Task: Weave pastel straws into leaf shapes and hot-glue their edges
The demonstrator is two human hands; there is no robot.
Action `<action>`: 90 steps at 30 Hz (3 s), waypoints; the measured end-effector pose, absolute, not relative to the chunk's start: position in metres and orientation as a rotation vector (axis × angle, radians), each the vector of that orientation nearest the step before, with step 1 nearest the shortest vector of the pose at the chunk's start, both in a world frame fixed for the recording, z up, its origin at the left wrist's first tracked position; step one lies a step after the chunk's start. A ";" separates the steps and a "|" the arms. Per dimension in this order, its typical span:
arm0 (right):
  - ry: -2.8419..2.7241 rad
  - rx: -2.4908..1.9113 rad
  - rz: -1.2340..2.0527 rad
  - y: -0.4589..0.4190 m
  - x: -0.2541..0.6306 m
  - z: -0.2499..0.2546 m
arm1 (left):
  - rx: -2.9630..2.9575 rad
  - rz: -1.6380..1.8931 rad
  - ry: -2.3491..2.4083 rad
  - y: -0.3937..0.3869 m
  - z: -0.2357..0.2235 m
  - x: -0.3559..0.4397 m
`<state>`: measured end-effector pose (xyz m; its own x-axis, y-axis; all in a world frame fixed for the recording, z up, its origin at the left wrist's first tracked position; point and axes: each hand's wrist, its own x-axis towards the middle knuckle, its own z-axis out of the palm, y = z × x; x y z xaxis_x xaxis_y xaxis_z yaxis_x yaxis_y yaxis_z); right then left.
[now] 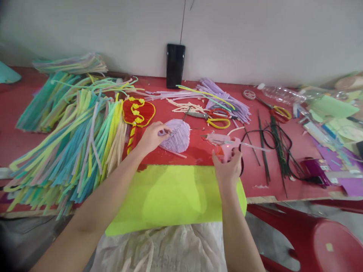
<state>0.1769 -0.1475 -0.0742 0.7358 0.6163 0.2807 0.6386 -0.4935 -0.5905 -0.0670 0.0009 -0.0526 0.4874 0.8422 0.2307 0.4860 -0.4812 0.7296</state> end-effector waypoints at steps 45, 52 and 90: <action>-1.020 -2.375 -0.042 -0.187 0.102 -0.078 | 2.534 0.294 0.905 -0.031 -0.042 -0.055; -0.974 -2.372 -0.062 -0.189 0.113 -0.076 | 2.656 0.258 1.237 -0.061 -0.042 -0.034; -1.156 -2.325 -0.001 -0.187 0.092 -0.081 | 2.526 0.597 1.346 -0.075 -0.064 -0.039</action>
<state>0.0915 -0.1867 -0.0806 0.6321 0.7395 0.2314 0.7400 -0.4873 -0.4637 -0.0392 -0.0749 -0.0643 0.4987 0.8302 0.2491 0.7419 -0.5575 0.3726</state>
